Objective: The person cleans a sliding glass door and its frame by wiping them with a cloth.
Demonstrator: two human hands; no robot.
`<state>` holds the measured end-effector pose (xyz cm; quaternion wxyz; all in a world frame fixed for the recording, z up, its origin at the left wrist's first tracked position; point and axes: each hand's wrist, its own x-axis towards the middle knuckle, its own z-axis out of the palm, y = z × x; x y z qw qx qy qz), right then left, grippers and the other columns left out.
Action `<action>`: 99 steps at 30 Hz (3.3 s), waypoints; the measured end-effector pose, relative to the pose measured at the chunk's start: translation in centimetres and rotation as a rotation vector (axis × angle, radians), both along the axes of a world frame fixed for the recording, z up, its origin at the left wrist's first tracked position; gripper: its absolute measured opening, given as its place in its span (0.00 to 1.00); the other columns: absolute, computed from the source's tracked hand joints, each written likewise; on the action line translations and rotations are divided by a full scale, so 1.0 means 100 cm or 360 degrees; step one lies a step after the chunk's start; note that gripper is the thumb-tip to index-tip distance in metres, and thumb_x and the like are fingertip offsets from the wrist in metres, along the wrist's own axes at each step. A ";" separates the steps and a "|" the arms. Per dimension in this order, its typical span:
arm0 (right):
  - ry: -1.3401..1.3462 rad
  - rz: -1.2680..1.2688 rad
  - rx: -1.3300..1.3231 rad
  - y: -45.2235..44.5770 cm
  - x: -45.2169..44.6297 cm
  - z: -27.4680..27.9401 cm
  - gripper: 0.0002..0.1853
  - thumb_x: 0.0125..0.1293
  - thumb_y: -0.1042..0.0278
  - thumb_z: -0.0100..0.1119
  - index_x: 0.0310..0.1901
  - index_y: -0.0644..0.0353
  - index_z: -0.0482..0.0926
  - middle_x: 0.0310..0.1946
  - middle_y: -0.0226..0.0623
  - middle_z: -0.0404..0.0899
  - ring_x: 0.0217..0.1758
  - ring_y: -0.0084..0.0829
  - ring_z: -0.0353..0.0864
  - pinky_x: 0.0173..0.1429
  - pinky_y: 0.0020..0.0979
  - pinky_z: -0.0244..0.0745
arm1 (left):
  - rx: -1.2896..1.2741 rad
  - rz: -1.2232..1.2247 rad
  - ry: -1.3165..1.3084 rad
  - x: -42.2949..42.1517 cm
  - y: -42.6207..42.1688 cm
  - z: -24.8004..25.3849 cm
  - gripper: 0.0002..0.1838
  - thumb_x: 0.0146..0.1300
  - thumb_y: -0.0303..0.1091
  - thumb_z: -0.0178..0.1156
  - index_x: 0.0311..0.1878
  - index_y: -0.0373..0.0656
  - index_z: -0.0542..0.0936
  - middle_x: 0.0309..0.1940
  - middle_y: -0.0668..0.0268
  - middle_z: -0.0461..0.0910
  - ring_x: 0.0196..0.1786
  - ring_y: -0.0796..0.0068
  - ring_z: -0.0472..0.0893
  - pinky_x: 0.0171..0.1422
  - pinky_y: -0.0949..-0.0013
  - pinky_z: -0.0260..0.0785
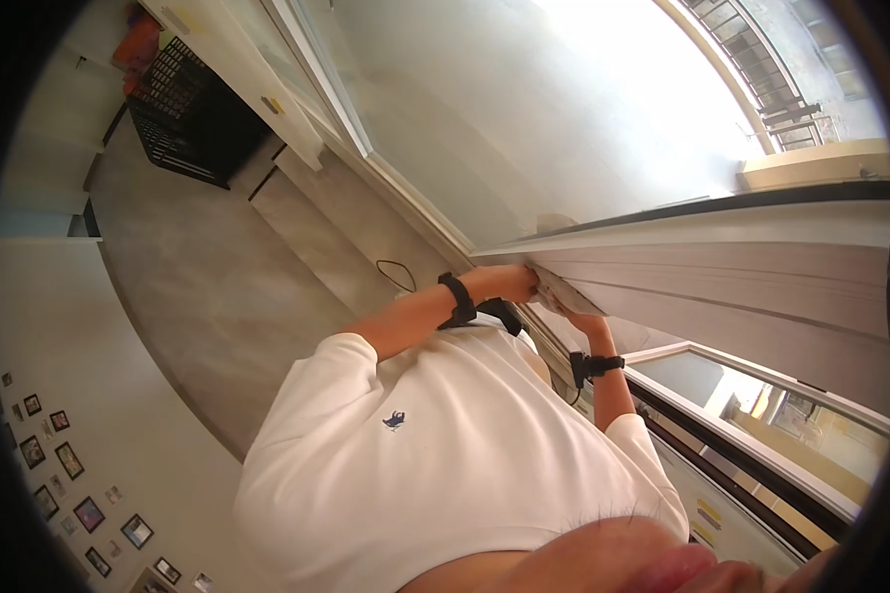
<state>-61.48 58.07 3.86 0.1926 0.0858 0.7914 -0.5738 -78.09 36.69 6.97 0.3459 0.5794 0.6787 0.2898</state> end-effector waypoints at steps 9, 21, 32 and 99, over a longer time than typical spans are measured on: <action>0.0745 -0.0878 0.0341 -0.079 -0.015 0.120 0.20 0.56 0.68 0.73 0.52 0.52 0.83 0.48 0.38 0.83 0.49 0.38 0.83 0.54 0.36 0.77 | -0.0297 0.0247 -0.1104 -0.006 -0.016 0.077 0.16 0.69 0.36 0.61 0.53 0.34 0.80 0.44 0.57 0.85 0.44 0.68 0.84 0.52 0.67 0.76; 0.1300 -0.0968 0.0867 -0.079 -0.015 0.225 0.26 0.48 0.69 0.75 0.52 0.55 0.80 0.48 0.36 0.82 0.53 0.40 0.81 0.56 0.40 0.75 | 0.0508 -0.0134 -0.1188 0.026 -0.046 0.183 0.41 0.68 0.30 0.63 0.78 0.45 0.51 0.68 0.53 0.71 0.65 0.65 0.76 0.67 0.62 0.70; 0.1239 -0.0904 0.1232 -0.074 -0.005 0.192 0.26 0.41 0.59 0.74 0.45 0.56 0.80 0.41 0.41 0.82 0.46 0.49 0.79 0.53 0.44 0.75 | -0.0379 -0.0466 -0.1253 0.023 -0.013 0.175 0.34 0.73 0.34 0.55 0.76 0.41 0.51 0.67 0.56 0.69 0.65 0.61 0.73 0.67 0.61 0.69; 0.2432 -0.3185 0.0665 0.193 0.528 0.160 0.53 0.48 0.79 0.78 0.73 0.56 0.52 0.66 0.43 0.66 0.64 0.40 0.73 0.66 0.43 0.74 | 0.1096 -0.1992 -0.0764 0.403 0.303 0.395 0.57 0.58 0.58 0.63 0.79 0.48 0.38 0.72 0.42 0.57 0.68 0.43 0.68 0.65 0.42 0.69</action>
